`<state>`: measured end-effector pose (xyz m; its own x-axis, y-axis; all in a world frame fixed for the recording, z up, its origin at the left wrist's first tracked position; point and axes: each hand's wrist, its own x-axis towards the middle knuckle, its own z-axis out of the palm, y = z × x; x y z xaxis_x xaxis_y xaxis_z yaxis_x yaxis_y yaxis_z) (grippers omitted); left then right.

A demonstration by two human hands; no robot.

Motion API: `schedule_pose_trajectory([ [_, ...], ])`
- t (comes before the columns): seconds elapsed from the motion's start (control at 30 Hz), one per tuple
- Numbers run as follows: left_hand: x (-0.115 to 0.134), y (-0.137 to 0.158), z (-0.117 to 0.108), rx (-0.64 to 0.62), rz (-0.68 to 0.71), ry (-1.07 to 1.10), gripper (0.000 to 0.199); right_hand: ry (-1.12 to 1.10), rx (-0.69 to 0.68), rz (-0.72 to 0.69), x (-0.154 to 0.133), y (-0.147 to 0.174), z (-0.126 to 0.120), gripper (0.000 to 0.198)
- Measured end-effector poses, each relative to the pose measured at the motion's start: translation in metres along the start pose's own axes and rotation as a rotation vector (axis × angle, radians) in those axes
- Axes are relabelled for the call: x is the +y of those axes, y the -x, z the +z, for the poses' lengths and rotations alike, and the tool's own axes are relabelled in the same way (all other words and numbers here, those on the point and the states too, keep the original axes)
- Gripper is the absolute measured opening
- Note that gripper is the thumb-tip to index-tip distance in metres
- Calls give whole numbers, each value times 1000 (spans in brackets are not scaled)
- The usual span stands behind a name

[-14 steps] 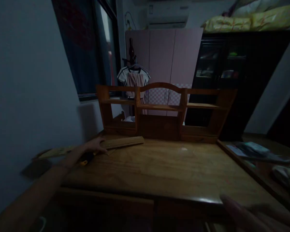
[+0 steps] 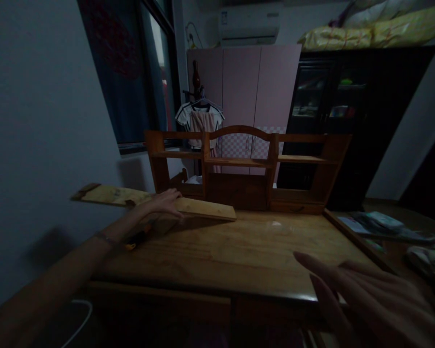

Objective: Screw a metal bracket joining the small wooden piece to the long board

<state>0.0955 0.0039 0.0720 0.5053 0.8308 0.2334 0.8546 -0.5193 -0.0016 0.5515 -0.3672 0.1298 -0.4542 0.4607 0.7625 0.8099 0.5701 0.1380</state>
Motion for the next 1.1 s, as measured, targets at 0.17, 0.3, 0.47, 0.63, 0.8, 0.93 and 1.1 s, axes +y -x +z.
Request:
schedule_pose_trajectory([
  [0.17,102,-33,14,32,137,51,91,110,-97,115,51,-2,40,27],
  [0.3,171,-55,52,2,226,151,92,306,-351,340,118,23,81,32],
  [0.47,220,-74,98,-29,261,250,96,233,-482,474,181,72,114,33],
  [0.63,227,-80,126,-17,219,337,99,113,-395,456,200,84,141,29],
  [0.8,223,-79,139,18,206,398,99,0,-404,383,200,41,189,29],
  [0.93,220,-70,136,51,217,440,93,-132,-447,290,185,0,237,43],
  [1.1,208,-55,123,120,295,439,76,-300,-503,215,158,-19,277,67],
])
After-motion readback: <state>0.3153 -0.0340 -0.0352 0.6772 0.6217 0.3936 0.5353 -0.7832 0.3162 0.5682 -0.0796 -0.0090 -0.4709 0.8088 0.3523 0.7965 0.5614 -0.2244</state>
